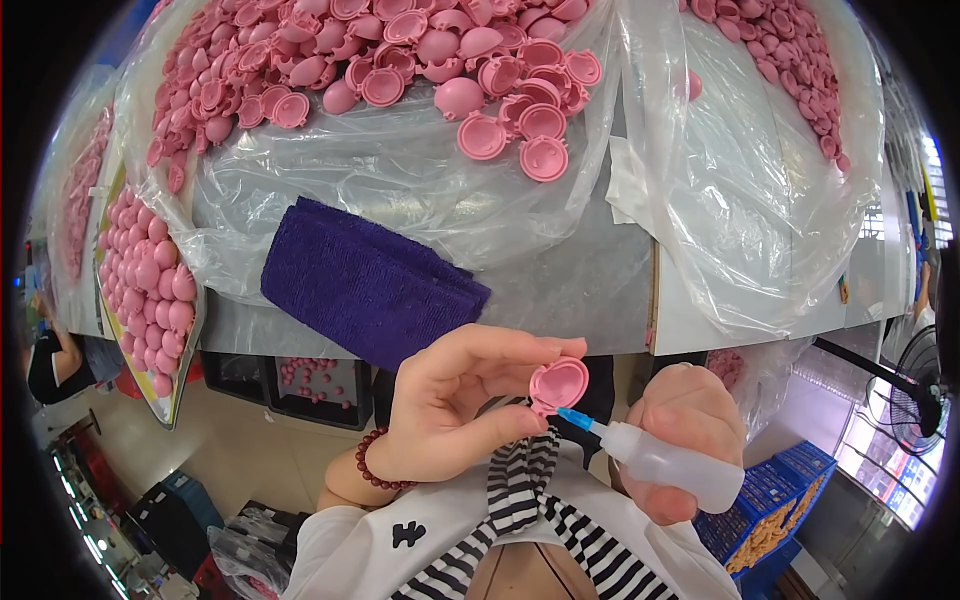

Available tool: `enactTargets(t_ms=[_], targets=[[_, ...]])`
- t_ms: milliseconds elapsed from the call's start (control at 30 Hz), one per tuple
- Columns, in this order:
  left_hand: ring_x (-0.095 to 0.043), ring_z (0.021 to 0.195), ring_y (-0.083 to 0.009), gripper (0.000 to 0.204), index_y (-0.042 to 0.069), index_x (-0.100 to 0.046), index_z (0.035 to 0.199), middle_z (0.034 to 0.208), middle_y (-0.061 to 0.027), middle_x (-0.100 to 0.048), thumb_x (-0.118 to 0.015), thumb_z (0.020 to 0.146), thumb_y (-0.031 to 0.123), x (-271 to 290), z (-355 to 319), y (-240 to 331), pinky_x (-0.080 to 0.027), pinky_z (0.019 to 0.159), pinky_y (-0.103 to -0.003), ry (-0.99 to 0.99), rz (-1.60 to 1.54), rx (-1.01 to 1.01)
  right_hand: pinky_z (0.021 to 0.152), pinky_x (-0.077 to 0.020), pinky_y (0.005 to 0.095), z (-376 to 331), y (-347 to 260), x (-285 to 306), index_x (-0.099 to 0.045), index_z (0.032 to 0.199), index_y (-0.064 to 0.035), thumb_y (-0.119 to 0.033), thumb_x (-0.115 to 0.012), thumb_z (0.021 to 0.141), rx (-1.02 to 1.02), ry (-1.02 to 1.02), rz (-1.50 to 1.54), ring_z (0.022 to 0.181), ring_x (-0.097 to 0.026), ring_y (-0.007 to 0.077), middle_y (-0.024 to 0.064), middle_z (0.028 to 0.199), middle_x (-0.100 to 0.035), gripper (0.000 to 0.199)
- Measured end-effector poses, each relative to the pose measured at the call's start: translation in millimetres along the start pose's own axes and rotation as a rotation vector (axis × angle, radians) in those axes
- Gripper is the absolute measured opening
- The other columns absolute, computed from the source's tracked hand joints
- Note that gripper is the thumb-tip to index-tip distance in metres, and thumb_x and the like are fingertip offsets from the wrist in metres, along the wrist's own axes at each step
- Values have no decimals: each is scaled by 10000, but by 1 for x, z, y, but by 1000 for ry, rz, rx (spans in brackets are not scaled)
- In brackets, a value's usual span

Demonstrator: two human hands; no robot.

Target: Applying glue to pink plastic semi-spheres and joining them together to form spheres.

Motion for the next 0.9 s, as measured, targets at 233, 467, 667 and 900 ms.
enactTargets(t_ms=[233, 467, 667, 900], targets=[[-562, 994, -254, 425, -56, -442, 1071, 1112, -301, -500, -673, 719, 0, 1, -1, 1, -461, 852, -328, 1, -7, 6, 346, -244, 233, -2, -1, 5, -541, 951, 86, -504, -435, 852, -4, 65, 20, 448, -385, 123, 45, 582, -445, 607], [-566, 989, -270, 429, -60, -449, 1071, 1105, -306, -501, -676, 712, -5, 0, -1, 3, -464, 852, -340, -8, -8, 19, 350, -251, 230, 1, -1, -1, -540, 975, 83, -505, -425, 856, -4, 20, -53, 455, -387, 121, 52, 583, -451, 610], [-564, 993, -272, 427, -65, -455, 1069, 1099, -306, -505, -676, 708, -11, 1, -1, 3, -466, 852, -348, -9, 7, 21, 349, -256, 236, 1, -2, -4, -539, 972, 85, -507, -409, 861, 14, 20, -80, 439, -378, 123, 56, 582, -453, 616], [-565, 990, -272, 431, -65, -466, 1063, 1098, -306, -507, -687, 697, -10, 0, -1, 5, -466, 852, -354, -13, 13, 14, 366, -233, 238, 2, -3, 7, -553, 947, 89, -504, -428, 852, 28, 84, -42, 485, -385, 125, 48, 597, -445, 613]])
Point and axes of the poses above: each hand's wrist, its own z-axis towards the middle knuckle, its own x-axis out of the back of the hand, y = z × x, the point moved 8 cm from there along z, towards the middle knuckle
